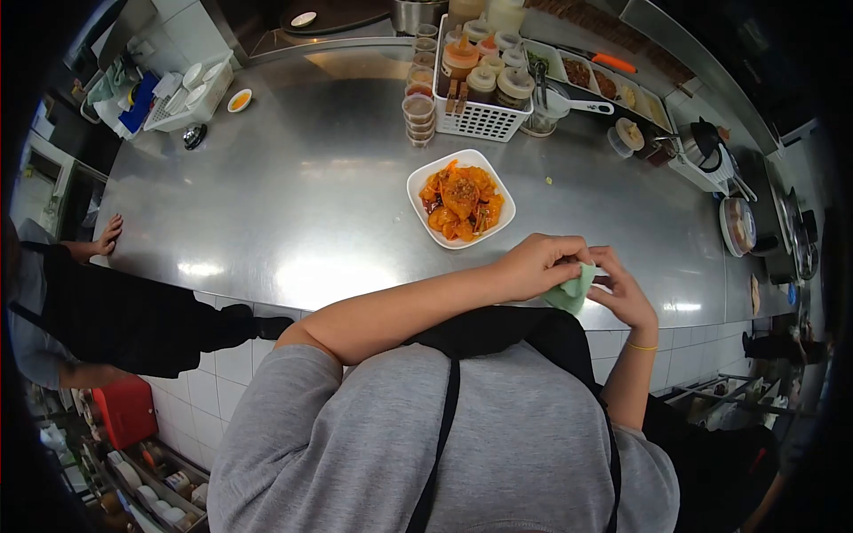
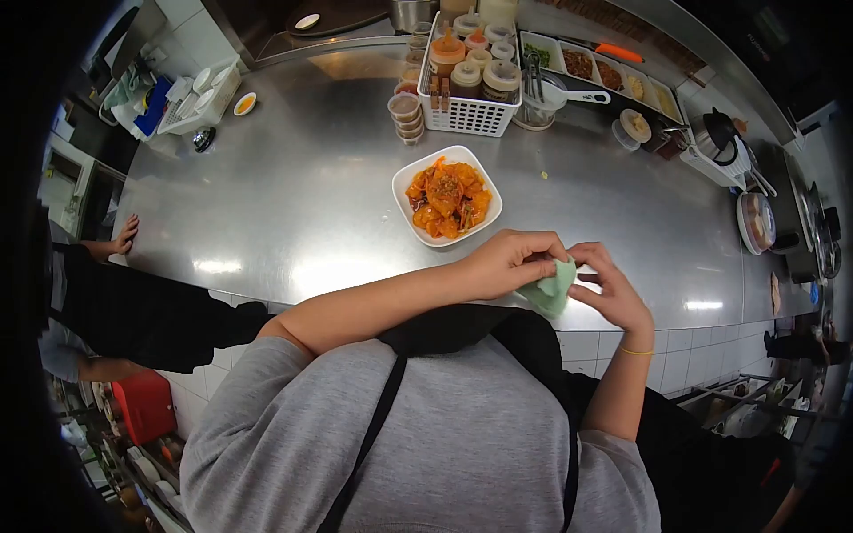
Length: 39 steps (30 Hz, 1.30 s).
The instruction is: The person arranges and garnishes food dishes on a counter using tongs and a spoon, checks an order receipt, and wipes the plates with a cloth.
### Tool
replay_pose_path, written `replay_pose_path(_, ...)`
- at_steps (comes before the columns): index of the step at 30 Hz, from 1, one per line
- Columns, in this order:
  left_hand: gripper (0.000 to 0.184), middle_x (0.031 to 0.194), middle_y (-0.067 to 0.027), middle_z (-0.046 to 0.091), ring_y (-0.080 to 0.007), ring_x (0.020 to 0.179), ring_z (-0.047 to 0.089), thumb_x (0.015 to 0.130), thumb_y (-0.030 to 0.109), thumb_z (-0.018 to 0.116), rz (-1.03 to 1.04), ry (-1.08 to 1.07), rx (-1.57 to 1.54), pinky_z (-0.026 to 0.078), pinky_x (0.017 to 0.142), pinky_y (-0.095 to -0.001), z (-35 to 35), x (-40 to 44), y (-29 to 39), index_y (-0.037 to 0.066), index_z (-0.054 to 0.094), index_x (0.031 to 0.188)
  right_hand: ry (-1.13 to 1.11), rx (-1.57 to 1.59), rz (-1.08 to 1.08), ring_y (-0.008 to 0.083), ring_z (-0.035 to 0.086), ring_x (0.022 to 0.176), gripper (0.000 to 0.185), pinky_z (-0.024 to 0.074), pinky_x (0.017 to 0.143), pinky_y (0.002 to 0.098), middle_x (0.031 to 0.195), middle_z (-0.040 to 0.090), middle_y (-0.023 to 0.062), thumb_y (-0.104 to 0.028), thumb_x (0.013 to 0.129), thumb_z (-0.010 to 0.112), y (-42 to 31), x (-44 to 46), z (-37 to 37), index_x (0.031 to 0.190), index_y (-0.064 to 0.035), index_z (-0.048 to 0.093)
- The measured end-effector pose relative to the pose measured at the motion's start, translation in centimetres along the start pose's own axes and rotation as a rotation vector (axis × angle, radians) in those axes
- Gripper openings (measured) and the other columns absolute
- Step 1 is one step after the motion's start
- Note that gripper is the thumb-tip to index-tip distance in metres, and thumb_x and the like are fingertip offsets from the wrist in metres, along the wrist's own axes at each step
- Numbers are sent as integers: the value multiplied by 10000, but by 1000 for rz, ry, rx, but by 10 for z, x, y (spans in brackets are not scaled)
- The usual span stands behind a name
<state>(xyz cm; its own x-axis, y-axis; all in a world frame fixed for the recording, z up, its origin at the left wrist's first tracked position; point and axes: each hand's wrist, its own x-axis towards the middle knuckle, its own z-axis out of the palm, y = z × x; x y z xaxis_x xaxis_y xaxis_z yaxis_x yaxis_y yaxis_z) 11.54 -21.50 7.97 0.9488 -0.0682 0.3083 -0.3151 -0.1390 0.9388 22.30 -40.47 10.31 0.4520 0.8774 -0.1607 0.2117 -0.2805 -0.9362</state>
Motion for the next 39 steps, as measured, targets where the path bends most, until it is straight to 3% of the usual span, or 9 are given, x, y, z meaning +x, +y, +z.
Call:
replay_pose_path(3,115,827,-40,589,-92,786,555,841,108,528,-96,-41,-155,440,673,-240,-9,-1,1,33,552,925,-3,21,-121,181,426,1060,314,400,866,292,1085,444,89,-137,727,648,19,4,-12,1012,-50,550)
replay_pose_path(5,136,840,-39,586,-88,786,550,842,112,538,-23,181,-62,450,691,-237,-30,-4,-16,38,552,956,25,5,-227,195,418,1085,286,399,877,306,1090,448,95,-146,738,637,21,8,-17,989,-34,558)
replay_pose_path(7,149,864,-46,584,-104,791,558,837,124,553,-107,458,264,458,696,-240,-73,-15,-48,41,553,961,235,422,-328,208,430,1085,216,414,853,305,1072,466,117,-168,758,615,14,18,-11,885,-9,543)
replay_pose_path(10,273,843,-132,596,-207,771,577,856,228,524,-274,785,602,477,674,-314,-132,-43,-69,11,516,1022,345,559,-125,163,496,932,190,436,755,279,973,512,91,-190,774,599,23,39,-9,783,-32,494)
replay_pose_path(14,334,756,-114,588,-174,639,569,897,312,443,-530,603,775,483,585,-300,-166,-68,-106,3,514,1003,392,310,9,129,504,782,173,423,704,262,862,538,54,-124,766,608,46,80,14,879,-43,506)
replay_pose_path(16,382,663,-73,565,-124,490,520,923,358,360,-872,302,212,453,469,-264,-161,-65,-86,17,520,986,370,88,-14,129,504,778,181,416,713,254,844,541,53,-96,761,609,52,99,24,900,-42,506)
replay_pose_path(22,366,590,1,508,-62,407,438,922,369,363,-715,454,171,362,369,-196,-147,-73,-103,43,529,911,291,-56,-101,111,515,836,249,420,736,256,949,552,32,-56,762,585,75,170,25,997,-57,503)
replay_pose_path(29,369,630,-27,547,-80,406,439,921,329,379,-704,492,104,382,393,-213,-141,-81,-93,2,549,921,-50,544,92,90,551,874,279,474,750,220,991,559,9,-43,837,522,69,205,55,1107,-88,467)
replay_pose_path(39,368,591,-23,538,-69,359,419,923,316,356,-760,743,145,352,330,-200,-131,-82,-78,11,552,986,266,847,-17,111,532,925,242,445,786,241,1033,545,36,-98,877,479,68,146,100,1117,-65,462)
